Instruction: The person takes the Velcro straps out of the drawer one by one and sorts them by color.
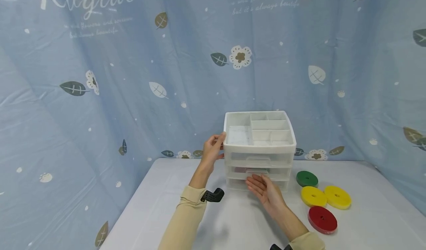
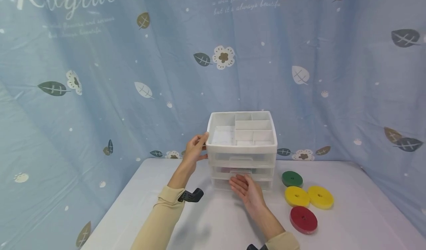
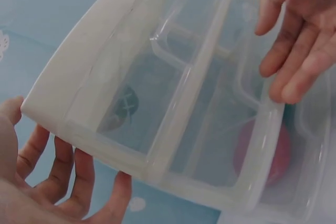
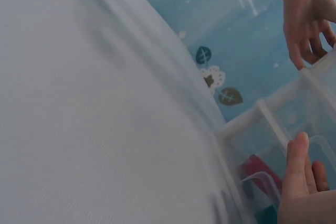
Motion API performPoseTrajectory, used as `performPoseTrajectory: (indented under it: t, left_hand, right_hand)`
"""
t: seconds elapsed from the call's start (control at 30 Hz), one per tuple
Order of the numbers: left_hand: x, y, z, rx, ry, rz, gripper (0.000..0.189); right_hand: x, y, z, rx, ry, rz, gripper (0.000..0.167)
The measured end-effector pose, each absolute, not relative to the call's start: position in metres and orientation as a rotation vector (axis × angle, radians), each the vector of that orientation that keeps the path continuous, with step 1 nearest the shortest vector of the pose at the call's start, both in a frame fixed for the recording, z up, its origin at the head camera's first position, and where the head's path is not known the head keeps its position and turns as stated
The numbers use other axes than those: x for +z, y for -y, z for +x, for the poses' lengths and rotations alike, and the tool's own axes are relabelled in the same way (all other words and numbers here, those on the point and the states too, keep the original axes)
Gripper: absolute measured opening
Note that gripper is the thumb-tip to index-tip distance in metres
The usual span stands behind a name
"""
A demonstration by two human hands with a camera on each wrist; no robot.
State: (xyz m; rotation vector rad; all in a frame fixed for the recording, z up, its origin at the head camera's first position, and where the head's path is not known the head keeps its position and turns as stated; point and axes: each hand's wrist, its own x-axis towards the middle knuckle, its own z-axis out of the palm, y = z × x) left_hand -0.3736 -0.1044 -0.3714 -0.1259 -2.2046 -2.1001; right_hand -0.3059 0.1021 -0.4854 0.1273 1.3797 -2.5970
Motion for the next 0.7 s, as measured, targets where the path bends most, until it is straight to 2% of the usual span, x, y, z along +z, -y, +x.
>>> performPoseTrajectory:
  t: [0.23, 0.7]
  left_hand:
    - [-0.357, 0.107, -0.366, -2.101, 2.299, -0.133, 0.048]
    - [-0.365, 0.112, -0.379, -2.043, 2.336, -0.164, 0.050]
  right_hand:
    - [-0.496, -0.104, -0.305, -2.593, -1.396, 0.205, 0.043]
    - [-0.511, -0.106, -0.302, -2.558, -1.337, 0.311, 0.039]
